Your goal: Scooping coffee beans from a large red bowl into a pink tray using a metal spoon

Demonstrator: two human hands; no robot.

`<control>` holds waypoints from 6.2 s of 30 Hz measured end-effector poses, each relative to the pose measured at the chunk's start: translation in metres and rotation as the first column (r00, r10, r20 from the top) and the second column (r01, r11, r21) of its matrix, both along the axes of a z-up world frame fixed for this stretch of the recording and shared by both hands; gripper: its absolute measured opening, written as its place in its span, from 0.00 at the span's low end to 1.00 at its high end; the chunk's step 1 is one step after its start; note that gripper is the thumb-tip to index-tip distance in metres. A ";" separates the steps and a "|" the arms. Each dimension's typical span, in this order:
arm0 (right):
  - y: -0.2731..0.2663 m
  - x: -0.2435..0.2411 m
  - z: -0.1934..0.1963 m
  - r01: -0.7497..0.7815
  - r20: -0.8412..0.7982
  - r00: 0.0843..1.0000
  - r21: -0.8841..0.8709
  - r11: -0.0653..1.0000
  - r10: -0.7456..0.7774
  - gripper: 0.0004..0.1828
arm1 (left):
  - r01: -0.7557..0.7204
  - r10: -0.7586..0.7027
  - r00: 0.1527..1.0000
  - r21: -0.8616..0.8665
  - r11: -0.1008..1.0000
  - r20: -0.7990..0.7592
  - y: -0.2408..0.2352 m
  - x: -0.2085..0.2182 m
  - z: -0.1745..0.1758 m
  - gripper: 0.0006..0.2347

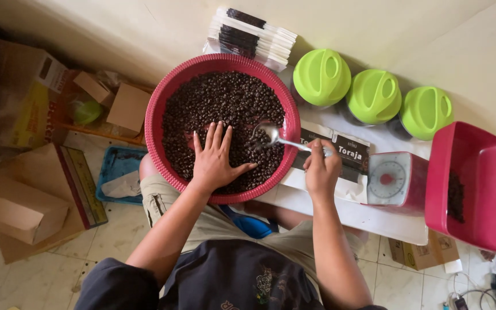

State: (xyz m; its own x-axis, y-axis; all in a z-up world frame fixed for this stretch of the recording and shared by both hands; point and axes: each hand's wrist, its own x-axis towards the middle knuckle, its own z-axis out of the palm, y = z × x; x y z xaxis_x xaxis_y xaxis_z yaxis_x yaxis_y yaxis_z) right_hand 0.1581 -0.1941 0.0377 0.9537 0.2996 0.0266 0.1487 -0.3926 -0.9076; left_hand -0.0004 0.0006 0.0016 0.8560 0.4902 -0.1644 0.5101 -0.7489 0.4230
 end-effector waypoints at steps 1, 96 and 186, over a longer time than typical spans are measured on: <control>-0.001 0.000 -0.002 0.005 -0.001 1.000 -0.001 1.000 -0.005 0.17 | 0.005 -0.005 1.000 -0.001 1.000 -0.001 0.000 0.000 0.002 0.51; -0.006 -0.021 0.012 0.009 -0.069 0.998 0.097 0.995 -0.003 0.17 | 0.287 -0.313 0.934 0.164 0.944 0.170 -0.031 0.008 0.034 0.41; -0.269 -0.018 0.129 0.577 0.496 0.680 0.092 0.812 -0.540 0.08 | 0.309 -0.231 0.874 -0.123 0.943 0.427 -0.063 0.032 0.036 0.33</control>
